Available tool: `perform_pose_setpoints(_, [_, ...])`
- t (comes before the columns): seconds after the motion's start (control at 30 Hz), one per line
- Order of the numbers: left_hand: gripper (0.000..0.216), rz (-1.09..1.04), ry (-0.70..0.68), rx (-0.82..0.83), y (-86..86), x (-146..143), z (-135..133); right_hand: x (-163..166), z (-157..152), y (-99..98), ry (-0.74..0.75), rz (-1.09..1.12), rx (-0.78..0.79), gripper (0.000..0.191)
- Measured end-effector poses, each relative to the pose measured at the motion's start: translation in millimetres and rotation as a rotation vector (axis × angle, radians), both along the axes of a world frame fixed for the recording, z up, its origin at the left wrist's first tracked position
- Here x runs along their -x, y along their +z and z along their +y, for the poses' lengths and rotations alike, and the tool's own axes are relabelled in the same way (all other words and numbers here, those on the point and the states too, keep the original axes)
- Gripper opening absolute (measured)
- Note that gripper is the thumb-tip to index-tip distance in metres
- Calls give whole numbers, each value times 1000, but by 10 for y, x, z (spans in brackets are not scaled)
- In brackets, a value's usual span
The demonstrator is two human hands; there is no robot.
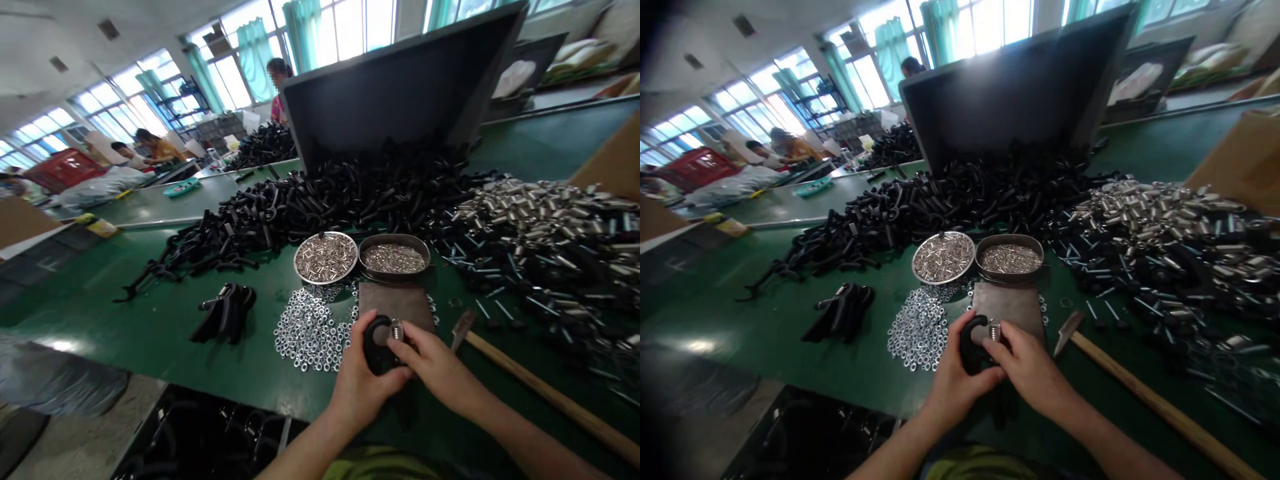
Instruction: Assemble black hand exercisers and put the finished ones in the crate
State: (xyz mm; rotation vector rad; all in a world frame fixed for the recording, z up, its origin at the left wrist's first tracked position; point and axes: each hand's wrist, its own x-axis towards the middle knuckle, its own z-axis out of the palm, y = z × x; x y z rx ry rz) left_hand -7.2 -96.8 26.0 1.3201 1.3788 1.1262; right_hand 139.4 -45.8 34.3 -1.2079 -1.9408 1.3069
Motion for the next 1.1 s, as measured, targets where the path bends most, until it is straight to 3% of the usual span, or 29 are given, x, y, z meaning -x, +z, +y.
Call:
perform_pose_setpoints(0.1, [77,-14,56,-20,-95,-12,-47,48,-70,55,-20,-223,-195,22])
perform_pose_setpoints(0.23, [72,57,-4,-105,-183,14,-77,54,-140,95,77,-451,-327,19])
perform_pose_setpoints(0.43, [72,68,-183,-103,-213,25,35,50,-114,55,92,-621,-311,23])
perform_pose_setpoints(0.53, [75,116,-233,-27,-202,28,195,-13,60,4,82,-655,-313,28])
perform_pose_setpoints(0.6, [67,250,-253,-62,-159,91,366,-45,251,16,114,-710,-334,32])
perform_pose_setpoints(0.67, [47,449,-188,-166,-88,236,593,-20,480,72,154,-746,-376,32])
perform_pose_setpoints(0.73, [27,607,-28,-239,-15,458,860,92,722,146,157,-725,-447,27])
perform_pose_setpoints(0.83, [20,828,204,-184,45,816,1247,412,1072,208,110,-674,-550,21])
perform_pose_setpoints(0.93, [17,1046,224,-89,38,1018,1496,791,1358,167,65,-663,-586,23])
perform_pose_setpoints(1.1, [8,1057,198,-93,-22,1013,1605,1162,1590,24,32,-630,-574,21])
